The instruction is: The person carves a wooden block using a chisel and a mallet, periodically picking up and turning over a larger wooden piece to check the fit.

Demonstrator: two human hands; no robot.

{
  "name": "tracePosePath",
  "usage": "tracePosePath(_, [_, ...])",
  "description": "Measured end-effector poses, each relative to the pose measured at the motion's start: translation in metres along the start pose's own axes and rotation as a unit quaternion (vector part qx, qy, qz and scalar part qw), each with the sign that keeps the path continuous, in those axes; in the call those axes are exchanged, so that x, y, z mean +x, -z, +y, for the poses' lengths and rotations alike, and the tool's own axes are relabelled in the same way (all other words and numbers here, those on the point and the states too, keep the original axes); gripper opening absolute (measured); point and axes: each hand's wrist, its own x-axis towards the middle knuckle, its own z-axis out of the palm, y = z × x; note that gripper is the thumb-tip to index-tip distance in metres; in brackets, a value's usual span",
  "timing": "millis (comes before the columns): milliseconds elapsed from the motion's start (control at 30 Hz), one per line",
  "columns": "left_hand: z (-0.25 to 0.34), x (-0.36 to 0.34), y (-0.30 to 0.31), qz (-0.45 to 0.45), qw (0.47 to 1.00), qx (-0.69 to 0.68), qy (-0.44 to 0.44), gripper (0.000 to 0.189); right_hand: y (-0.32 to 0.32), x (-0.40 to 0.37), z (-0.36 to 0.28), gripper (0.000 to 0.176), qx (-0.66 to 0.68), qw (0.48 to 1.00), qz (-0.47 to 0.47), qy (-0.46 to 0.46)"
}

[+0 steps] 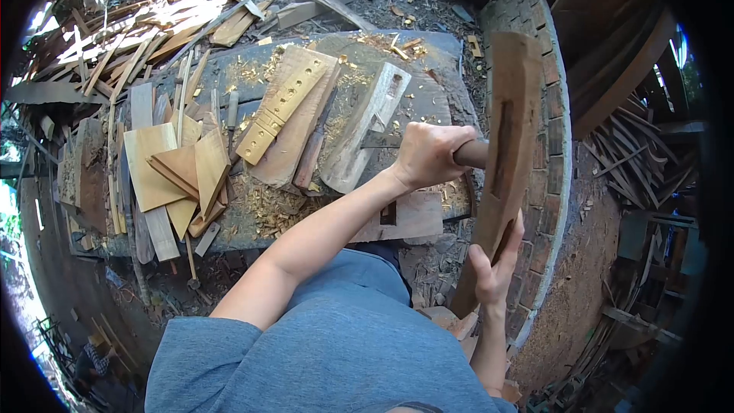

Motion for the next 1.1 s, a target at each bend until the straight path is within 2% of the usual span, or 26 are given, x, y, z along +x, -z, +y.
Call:
tracePosePath(67, [-0.005, 0.004, 0.009, -0.002, 1.000, 0.011, 0.004, 0.024, 0.008, 0.005, -0.015, 0.091, 0.192, 0.973, -0.017, -0.123])
tracePosePath(100, [-0.007, 0.003, 0.014, 0.025, 1.000, 0.000, 0.006, 0.024, 0.006, 0.006, -0.013, 0.091, 0.197, 0.973, -0.023, -0.117])
tracePosePath(167, [-0.011, -0.001, 0.024, 0.066, 0.997, -0.041, 0.026, 0.024, 0.005, 0.000, -0.007, 0.085, 0.406, 0.882, -0.010, -0.238])
tracePosePath(200, [-0.014, 0.001, 0.033, 0.092, 0.990, -0.106, 0.033, 0.022, 0.002, 0.003, -0.007, 0.085, 0.405, 0.882, -0.007, -0.240])
tracePosePath(233, [-0.013, 0.002, 0.048, 0.112, 0.984, -0.125, 0.062, 0.022, -0.004, 0.012, -0.007, 0.083, 0.350, 0.914, 0.013, -0.206])
tracePosePath(300, [-0.016, 0.004, 0.072, 0.201, 0.959, -0.142, 0.144, 0.008, -0.013, 0.029, -0.020, 0.080, 0.225, 0.962, 0.025, -0.151])
tracePosePath(367, [-0.050, 0.003, 0.084, 0.328, 0.893, -0.262, 0.161, 0.014, -0.029, 0.022, -0.017, 0.081, 0.258, 0.956, 0.000, -0.139])
tracePosePath(467, [-0.056, 0.004, 0.116, 0.432, 0.787, -0.373, 0.233, 0.021, -0.043, 0.016, -0.020, 0.081, 0.305, 0.943, -0.043, -0.125])
tracePosePath(633, [-0.043, 0.003, 0.131, 0.488, 0.748, -0.366, 0.260, 0.025, -0.051, 0.008, -0.015, 0.081, 0.258, 0.956, -0.052, -0.129])
tracePosePath(800, [-0.028, 0.010, 0.121, 0.442, 0.794, -0.355, 0.221, 0.026, -0.053, 0.007, -0.018, 0.078, 0.277, 0.947, -0.041, -0.156])
tracePosePath(867, [-0.022, 0.011, 0.108, 0.377, 0.846, -0.320, 0.200, 0.021, -0.054, 0.005, -0.015, 0.077, 0.278, 0.947, -0.032, -0.160])
tracePosePath(933, [-0.030, 0.009, 0.095, 0.367, 0.865, -0.295, 0.172, 0.018, -0.053, 0.005, -0.015, 0.077, 0.281, 0.946, -0.026, -0.162])
tracePosePath(1000, [-0.036, 0.006, 0.086, 0.315, 0.913, -0.216, 0.140, 0.019, -0.053, 0.003, -0.014, 0.077, 0.286, 0.944, -0.019, -0.166])
tracePosePath(1100, [-0.039, 0.002, 0.079, 0.303, 0.911, -0.237, 0.147, 0.020, -0.052, -0.001, -0.011, 0.076, 0.296, 0.936, -0.019, -0.188])
